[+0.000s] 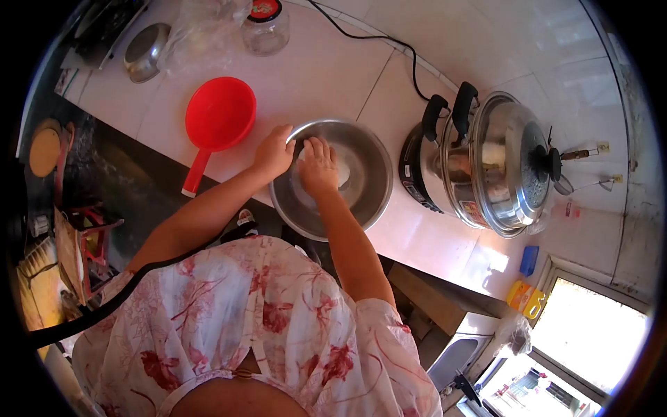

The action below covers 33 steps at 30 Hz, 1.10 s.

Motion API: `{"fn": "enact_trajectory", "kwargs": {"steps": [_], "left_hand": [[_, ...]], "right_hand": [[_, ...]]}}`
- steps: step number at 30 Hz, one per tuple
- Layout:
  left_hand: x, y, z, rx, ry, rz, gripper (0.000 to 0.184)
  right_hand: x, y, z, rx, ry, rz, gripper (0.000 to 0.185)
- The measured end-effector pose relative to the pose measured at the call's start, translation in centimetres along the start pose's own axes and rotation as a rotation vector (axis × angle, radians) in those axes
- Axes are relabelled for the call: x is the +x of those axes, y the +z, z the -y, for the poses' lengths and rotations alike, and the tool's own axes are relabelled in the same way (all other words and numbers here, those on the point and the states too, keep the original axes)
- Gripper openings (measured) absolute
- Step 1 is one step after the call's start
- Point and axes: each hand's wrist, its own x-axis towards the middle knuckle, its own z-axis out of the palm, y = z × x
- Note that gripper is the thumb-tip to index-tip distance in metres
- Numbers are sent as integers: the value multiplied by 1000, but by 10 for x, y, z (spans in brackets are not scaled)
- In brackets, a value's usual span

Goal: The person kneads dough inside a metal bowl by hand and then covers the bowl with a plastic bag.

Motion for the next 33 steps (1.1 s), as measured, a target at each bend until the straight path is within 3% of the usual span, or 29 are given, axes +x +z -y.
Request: {"fn": "enact_trajectory", "kwargs": {"steps": [3,4,5,7,8,10,13,17,20,24,30,32,33], "left_hand": [[-2,-3,-3,7,-18,28,32],[-2,-6,-6,17,-51,61,34],[-2,-8,-7,15,-52,66,34],[0,-10,-9,11,-84,112,35],[0,-9,-9,8,-90,111,35],[-3,-8,-8,1,-68,68,35],[-2,-4,-3,-9,-38,49,34],[-1,-4,-4,-14,-30,21,35],[-4,-7,-3,10,-32,67,35],[-4,3,7,-4,12,0,35],[-3,-5,-1,12,-41,23,35],[-4,-6,-1,23,-54,62,35],[-5,-3,1,9,-20,16,35]], "right_hand": [[-1,-14,-7,60,-24,96,51],[-8,-25,-5,-37,-111,-47,39],[-20,-35,-2,-37,-107,-43,39],[-41,-51,-2,610,230,-229,31],[-42,-53,-11,608,228,-222,31],[-53,-49,-24,1335,756,-5,37],[-45,-40,-30,1246,913,66,40],[-53,-43,-24,1423,795,-45,35],[-57,-32,-12,1492,721,44,32],[-48,-12,-11,1148,813,142,30],[-51,-34,6,978,622,-198,25],[-38,-42,4,442,410,-434,42],[-39,-34,8,444,417,-441,42]]}}
